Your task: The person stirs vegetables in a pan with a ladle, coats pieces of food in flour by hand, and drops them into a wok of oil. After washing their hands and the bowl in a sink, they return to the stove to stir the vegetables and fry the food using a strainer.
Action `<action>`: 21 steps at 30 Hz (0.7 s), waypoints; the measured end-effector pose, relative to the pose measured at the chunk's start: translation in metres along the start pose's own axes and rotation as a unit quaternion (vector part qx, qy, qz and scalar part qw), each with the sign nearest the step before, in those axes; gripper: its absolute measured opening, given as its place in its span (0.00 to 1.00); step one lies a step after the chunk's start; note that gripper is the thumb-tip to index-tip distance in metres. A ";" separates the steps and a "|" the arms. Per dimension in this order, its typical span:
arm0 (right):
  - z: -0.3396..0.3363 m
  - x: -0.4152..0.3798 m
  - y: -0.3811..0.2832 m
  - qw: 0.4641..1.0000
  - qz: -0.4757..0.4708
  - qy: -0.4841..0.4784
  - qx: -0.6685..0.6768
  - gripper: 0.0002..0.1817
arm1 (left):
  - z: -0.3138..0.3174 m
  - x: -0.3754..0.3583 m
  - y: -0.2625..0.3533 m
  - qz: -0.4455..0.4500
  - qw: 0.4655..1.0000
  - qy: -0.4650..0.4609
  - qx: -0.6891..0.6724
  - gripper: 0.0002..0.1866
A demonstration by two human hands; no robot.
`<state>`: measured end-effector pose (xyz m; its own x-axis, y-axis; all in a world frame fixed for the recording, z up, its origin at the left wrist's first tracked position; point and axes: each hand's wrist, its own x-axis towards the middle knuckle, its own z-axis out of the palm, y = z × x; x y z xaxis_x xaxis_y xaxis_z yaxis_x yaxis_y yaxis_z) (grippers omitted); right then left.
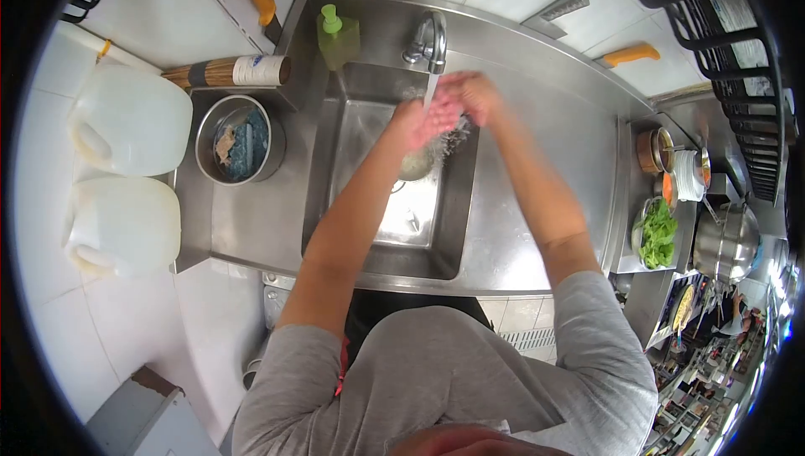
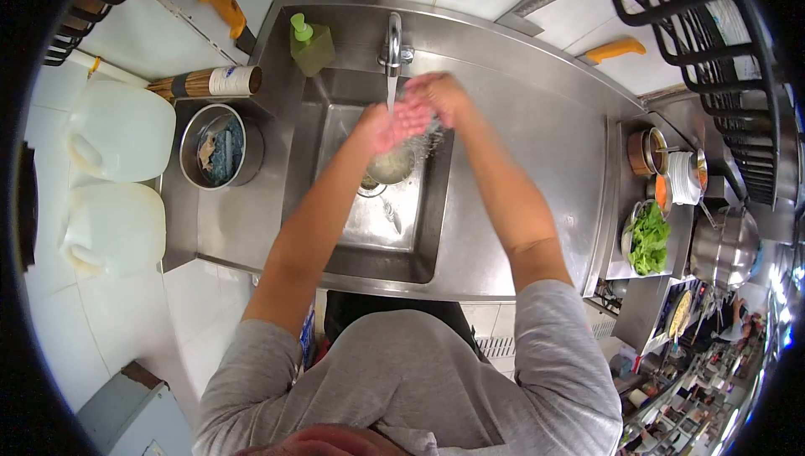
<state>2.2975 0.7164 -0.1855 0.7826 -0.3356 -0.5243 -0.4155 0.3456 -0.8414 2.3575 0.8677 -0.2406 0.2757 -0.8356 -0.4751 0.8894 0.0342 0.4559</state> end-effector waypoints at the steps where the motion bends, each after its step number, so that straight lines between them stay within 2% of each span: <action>1: -0.002 -0.007 -0.010 0.999 0.006 -0.005 -0.050 0.06 | -0.006 0.008 0.004 0.038 0.995 -0.046 0.085 0.19; 3: -0.006 -0.024 -0.026 0.989 0.013 -0.013 -0.149 0.06 | -0.015 0.006 0.008 0.040 0.993 -0.001 0.111 0.19; 4: 0.000 -0.027 -0.020 0.985 0.014 -0.034 -0.171 0.06 | -0.020 0.002 0.014 0.043 0.991 0.021 0.125 0.19; 5: 0.017 -0.030 -0.002 0.980 0.015 -0.056 -0.191 0.06 | -0.044 0.006 0.009 0.029 0.994 0.004 0.102 0.18; 6: 0.033 -0.035 0.016 0.974 0.019 -0.081 -0.209 0.06 | -0.050 -0.005 0.001 0.007 0.993 0.044 0.107 0.18; 8: 0.055 -0.036 0.032 0.981 -0.016 -0.087 -0.171 0.06 | -0.057 -0.029 -0.011 -0.028 0.985 0.122 0.121 0.18; 9: 0.056 -0.035 0.030 0.985 -0.014 -0.045 -0.166 0.06 | -0.069 -0.033 -0.018 -0.051 0.984 0.127 0.114 0.18; 11: 0.045 -0.023 0.027 0.983 0.042 -0.087 -0.155 0.08 | -0.100 -0.028 -0.037 -0.100 0.981 0.136 0.097 0.18; 14: 0.019 -0.015 0.005 0.959 0.096 -0.192 -0.183 0.10 | -0.116 -0.017 -0.046 -0.075 0.985 0.041 0.148 0.21; 15: 0.010 -0.012 -0.007 0.946 0.106 -0.233 -0.201 0.11 | -0.104 -0.018 -0.039 -0.059 0.986 0.045 0.152 0.22; 18: -0.012 0.022 -0.028 0.967 -0.074 -0.084 -0.227 0.14 | -0.036 -0.031 -0.020 -0.015 0.985 0.056 0.161 0.23; 19: -0.022 0.046 -0.024 0.933 -0.180 -0.034 -0.310 0.14 | -0.019 -0.035 -0.014 0.003 0.985 0.060 0.165 0.23; 21: -0.028 0.082 -0.013 0.804 -0.382 0.068 -0.450 0.14 | -0.010 -0.042 -0.010 0.031 0.984 0.060 0.166 0.23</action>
<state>2.3543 0.6593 -0.2210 0.9363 -0.2631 0.2325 -0.0531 -0.7607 -0.6469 2.3412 0.9075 -0.2327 0.3854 -0.7657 -0.5149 0.7062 -0.1144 0.6987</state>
